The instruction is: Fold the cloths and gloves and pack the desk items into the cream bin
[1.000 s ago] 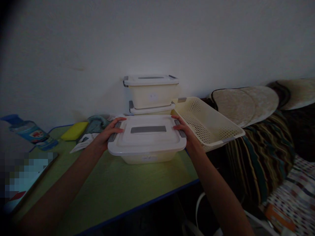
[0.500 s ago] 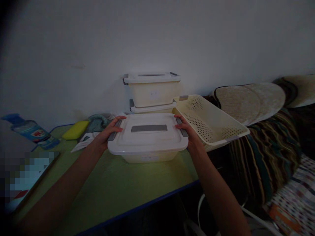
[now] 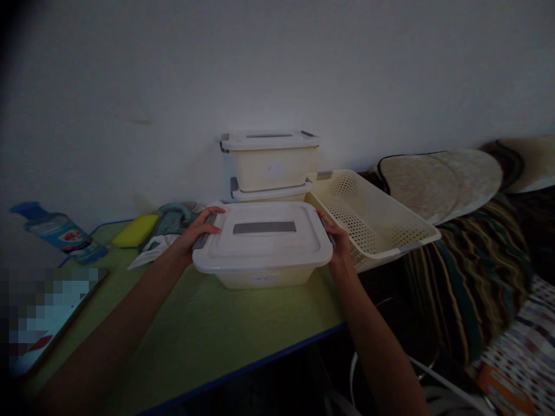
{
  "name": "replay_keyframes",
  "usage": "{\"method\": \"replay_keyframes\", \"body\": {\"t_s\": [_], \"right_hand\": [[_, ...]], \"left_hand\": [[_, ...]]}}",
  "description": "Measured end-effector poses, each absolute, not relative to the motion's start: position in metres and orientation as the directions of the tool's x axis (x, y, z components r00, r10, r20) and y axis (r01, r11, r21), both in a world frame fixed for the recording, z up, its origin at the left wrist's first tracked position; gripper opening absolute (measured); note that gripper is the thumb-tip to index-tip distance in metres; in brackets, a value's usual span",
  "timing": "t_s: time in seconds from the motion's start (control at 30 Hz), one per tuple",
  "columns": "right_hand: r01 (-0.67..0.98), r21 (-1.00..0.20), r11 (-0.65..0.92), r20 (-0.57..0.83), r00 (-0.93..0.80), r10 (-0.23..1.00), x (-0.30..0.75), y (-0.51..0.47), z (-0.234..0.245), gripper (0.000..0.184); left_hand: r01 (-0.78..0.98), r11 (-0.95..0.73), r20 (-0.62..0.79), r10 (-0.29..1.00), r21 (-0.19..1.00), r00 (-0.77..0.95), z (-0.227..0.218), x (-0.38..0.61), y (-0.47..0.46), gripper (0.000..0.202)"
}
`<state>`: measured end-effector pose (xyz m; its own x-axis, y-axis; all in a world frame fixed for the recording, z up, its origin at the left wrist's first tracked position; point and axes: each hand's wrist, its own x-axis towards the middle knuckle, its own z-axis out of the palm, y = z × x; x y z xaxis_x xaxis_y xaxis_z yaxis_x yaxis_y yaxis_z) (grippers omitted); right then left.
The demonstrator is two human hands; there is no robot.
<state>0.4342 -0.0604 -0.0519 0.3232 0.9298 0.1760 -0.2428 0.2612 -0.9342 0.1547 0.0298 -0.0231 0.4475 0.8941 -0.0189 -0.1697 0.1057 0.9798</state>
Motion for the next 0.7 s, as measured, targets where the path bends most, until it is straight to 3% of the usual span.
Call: {"method": "replay_keyframes", "body": {"t_s": [0.23,0.47,0.7], "right_hand": [[-0.158,-0.923,0.351,0.285,0.333,0.899,0.4264,-0.0616,-0.0551,0.045],[-0.246,-0.917,0.314,0.228,0.321,0.919,0.4305,-0.0627,-0.0549,0.049],[-0.284,-0.91,0.301,0.208,0.316,0.926,0.4317,-0.0642,-0.0573,0.045]], "left_hand": [[-0.104,0.11,-0.051,0.89,0.989,0.453,-0.0217,0.1538,0.0304,0.047],[-0.155,0.044,0.041,0.863,0.987,0.503,-0.0265,0.1502,0.0314,0.045],[-0.124,0.03,0.042,0.84,0.992,0.541,-0.0296,0.1456,0.0358,0.049]]}}
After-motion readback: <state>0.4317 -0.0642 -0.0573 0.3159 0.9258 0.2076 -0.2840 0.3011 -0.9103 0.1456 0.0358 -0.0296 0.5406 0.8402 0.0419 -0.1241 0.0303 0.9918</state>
